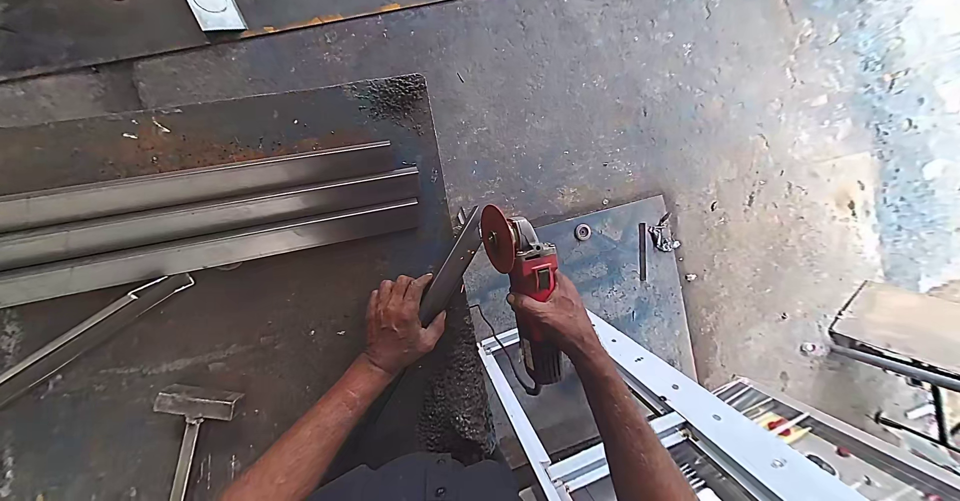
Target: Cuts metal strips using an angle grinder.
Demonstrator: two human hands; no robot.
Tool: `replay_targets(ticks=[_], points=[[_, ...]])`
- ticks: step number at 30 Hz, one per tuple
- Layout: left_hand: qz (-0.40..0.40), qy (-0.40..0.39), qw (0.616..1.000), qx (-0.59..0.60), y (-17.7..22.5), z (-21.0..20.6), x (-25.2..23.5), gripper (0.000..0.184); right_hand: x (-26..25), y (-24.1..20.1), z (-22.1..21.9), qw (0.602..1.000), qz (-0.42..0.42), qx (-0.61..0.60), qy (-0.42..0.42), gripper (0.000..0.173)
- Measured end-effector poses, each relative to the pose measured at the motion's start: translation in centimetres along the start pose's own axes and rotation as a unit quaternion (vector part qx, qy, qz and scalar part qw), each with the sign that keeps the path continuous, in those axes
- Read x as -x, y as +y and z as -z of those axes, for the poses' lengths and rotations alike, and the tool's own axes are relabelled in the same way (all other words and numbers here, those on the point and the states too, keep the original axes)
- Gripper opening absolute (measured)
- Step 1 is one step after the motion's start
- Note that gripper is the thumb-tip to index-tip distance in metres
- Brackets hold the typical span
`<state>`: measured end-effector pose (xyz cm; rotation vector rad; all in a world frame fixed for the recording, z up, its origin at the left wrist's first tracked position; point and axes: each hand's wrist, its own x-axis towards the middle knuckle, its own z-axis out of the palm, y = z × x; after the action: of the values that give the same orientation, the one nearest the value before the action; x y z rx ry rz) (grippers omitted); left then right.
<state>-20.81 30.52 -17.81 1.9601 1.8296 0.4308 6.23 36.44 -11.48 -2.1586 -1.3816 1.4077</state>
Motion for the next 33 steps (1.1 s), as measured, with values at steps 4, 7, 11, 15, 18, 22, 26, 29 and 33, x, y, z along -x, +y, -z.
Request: replay_targets(ticks=[4, 7, 11, 15, 18, 22, 26, 29, 33], points=[[0.003, 0.000, 1.000, 0.002, 0.0, -0.1, 0.0, 0.065, -0.2, 0.0, 0.0, 1.000, 0.003, 0.007, 0.003, 0.072], [0.005, -0.002, 1.000, 0.003, 0.0, 0.0, 0.0, 0.064, -0.1, -0.2, -0.1, 1.000, 0.007, 0.016, 0.008, 0.072], [0.002, 0.014, 1.000, -0.001, 0.3, 0.2, -0.2, 0.063, -0.1, -0.5, -0.1, 1.000, 0.011, 0.023, 0.014, 0.072], [0.000, 0.017, 1.000, -0.011, 0.2, 0.2, -0.1, 0.062, -0.2, -0.7, -0.1, 0.999, 0.016, 0.041, 0.019, 0.074], [0.008, 0.011, 1.000, -0.001, 0.3, 0.3, -0.2, 0.065, -0.4, -0.7, -0.1, 0.998, 0.022, 0.049, 0.027, 0.075], [0.003, 0.008, 1.000, 0.001, 0.5, 0.8, -0.4, 0.057, -0.6, -1.1, -0.1, 0.997, 0.017, 0.066, 0.026, 0.079], [0.032, -0.028, 0.999, 0.015, 0.9, 1.4, -0.3, 0.058, -0.8, -1.4, -0.2, 0.997, 0.018, 0.070, 0.034, 0.077], [0.017, -0.015, 1.000, 0.012, 0.6, 1.1, -0.3, 0.048, -0.9, -1.6, -0.3, 0.997, 0.020, 0.069, 0.037, 0.077], [0.019, -0.006, 1.000, 0.012, 0.8, 1.1, -0.3, 0.064, -0.9, -2.0, -0.4, 0.997, 0.015, 0.064, 0.040, 0.072]])
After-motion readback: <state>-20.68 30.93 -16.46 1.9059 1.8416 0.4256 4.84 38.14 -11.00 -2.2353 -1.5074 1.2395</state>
